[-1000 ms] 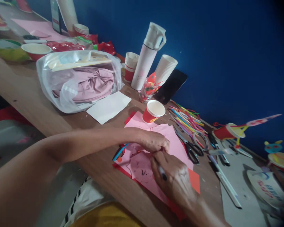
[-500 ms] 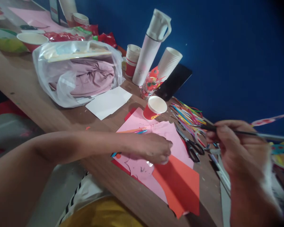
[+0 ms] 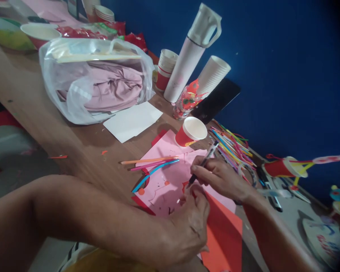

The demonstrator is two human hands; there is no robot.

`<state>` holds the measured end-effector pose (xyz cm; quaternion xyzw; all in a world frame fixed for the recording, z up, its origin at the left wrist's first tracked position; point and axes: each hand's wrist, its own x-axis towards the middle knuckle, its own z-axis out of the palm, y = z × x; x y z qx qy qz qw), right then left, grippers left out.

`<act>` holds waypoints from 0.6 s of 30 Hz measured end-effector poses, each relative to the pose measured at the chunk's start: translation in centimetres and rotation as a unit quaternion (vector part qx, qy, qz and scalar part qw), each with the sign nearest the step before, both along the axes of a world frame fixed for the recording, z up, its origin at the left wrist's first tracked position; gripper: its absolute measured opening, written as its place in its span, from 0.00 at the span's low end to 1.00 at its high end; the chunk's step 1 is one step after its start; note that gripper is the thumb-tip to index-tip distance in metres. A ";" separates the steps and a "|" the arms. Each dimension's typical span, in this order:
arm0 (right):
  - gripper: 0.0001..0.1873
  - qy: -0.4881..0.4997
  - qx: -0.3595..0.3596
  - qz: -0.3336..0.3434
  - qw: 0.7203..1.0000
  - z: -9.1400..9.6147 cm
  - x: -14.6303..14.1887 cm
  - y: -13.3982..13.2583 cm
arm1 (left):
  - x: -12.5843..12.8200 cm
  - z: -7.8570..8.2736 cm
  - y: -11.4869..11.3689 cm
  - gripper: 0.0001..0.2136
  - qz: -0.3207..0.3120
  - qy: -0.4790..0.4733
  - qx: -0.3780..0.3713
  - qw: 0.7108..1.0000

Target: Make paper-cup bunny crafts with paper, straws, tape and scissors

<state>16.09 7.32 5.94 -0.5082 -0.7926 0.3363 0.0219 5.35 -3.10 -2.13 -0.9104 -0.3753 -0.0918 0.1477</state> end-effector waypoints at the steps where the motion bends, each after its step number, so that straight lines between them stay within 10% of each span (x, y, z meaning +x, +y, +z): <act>1: 0.20 -0.017 0.018 0.020 0.999 0.0 -0.4 0.1 | 0.1 0.0 -0.2 0.23 0.004 0.091 0.064 0.994; 3: 0.20 -0.048 0.052 0.053 0.996 0.0 -1.2 0.2 | 0.1 0.0 -0.5 0.25 0.023 0.303 0.212 0.929; 7: 0.17 -0.078 0.020 0.112 0.991 -0.3 -2.2 0.7 | -0.2 -0.1 -1.1 0.30 0.090 0.613 0.340 0.707; 14: 0.16 -0.106 0.016 0.133 0.985 -1.0 -2.5 1.3 | -1.0 -0.2 -0.9 0.25 0.135 0.823 0.486 0.262; 16: 0.16 -0.116 0.039 0.118 0.985 -1.1 -2.3 1.5 | -1.1 -0.2 -0.8 0.24 0.134 0.827 0.505 0.207; 18: 0.17 -0.122 0.064 0.102 0.985 -1.1 -2.0 1.6 | -1.2 -0.1 -0.9 0.23 0.132 0.816 0.515 0.225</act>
